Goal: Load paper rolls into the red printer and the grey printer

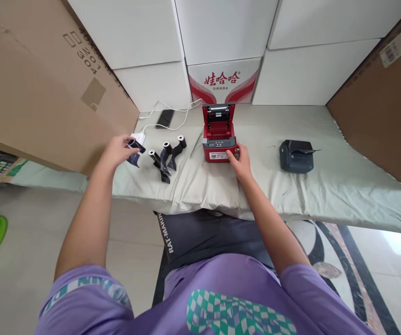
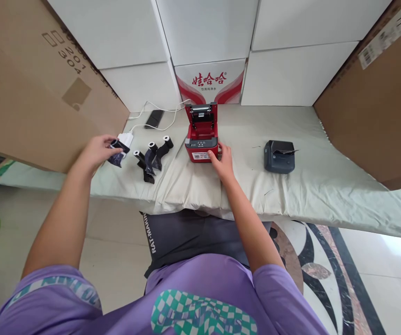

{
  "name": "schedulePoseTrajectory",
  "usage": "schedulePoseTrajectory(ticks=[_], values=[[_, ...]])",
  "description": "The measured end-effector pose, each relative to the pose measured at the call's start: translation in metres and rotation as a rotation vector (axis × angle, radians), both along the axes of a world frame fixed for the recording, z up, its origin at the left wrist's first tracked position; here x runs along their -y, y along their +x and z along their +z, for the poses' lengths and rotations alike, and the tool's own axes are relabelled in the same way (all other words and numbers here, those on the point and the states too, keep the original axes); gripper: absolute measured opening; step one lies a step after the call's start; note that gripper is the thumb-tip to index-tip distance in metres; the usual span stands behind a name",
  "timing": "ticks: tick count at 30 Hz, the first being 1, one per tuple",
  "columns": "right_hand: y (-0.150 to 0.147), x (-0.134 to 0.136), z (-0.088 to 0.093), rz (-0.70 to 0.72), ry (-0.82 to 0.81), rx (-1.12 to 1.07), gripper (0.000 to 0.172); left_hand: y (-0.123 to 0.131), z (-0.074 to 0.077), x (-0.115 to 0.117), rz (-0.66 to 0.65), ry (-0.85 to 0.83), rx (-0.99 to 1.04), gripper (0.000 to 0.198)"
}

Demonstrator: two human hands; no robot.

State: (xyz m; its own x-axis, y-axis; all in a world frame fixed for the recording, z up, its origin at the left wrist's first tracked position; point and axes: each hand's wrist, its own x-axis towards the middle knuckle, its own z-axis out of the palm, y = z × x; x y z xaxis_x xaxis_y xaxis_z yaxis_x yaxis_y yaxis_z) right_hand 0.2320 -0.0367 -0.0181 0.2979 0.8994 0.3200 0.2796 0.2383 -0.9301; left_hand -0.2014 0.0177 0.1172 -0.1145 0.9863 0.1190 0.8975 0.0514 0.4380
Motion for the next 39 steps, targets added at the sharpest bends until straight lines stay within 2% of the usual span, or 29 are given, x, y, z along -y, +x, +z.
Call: schedulePoseTrajectory(ticks=[3,6,10,14,17,20,22,24,26,30,35,37,39], values=[[0.000,0.000,0.000,0.004,-0.004,-0.005,0.081,0.001,-0.022,0.004,0.045,-0.125,-0.057,0.045],[0.000,0.000,0.001,0.010,-0.015,-0.007,0.080,0.004,-0.041,0.009,0.062,-0.138,-0.104,0.043],[0.001,0.001,0.001,0.011,-0.023,0.010,0.078,-0.003,-0.054,0.013,0.038,-0.123,-0.103,0.052],[0.001,0.002,0.002,0.015,-0.026,0.017,0.077,0.003,-0.046,0.015,0.013,0.055,-0.174,0.057],[0.001,0.001,0.001,0.010,-0.024,0.014,0.079,0.036,-0.034,0.010,-0.073,0.164,-0.120,0.050],[0.001,-0.001,0.000,0.007,-0.017,0.017,0.080,0.085,-0.027,-0.008,-0.216,0.135,-0.105,0.047],[0.002,-0.001,-0.001,0.010,-0.014,0.022,0.080,0.116,-0.028,-0.026,-0.280,0.059,-0.146,0.048],[0.002,-0.001,-0.001,0.008,-0.011,0.028,0.079,0.139,-0.030,-0.044,-0.296,-0.065,-0.195,0.049],[0.002,-0.002,-0.001,0.001,-0.008,0.030,0.078,0.153,-0.033,-0.056,-0.298,-0.108,-0.243,0.047],[0.001,-0.002,0.000,0.005,-0.022,0.028,0.082,0.155,-0.036,-0.059,-0.303,0.009,-0.224,0.035],[-0.001,0.000,0.002,-0.006,-0.005,0.046,0.079,0.145,-0.031,-0.044,-0.330,0.101,0.122,0.035],[-0.001,0.001,0.003,-0.007,-0.008,0.039,0.078,0.147,-0.025,-0.035,-0.365,0.124,0.255,0.037],[-0.001,0.001,0.003,-0.004,-0.016,0.027,0.078,0.154,-0.016,-0.024,-0.394,0.147,0.301,0.036]])
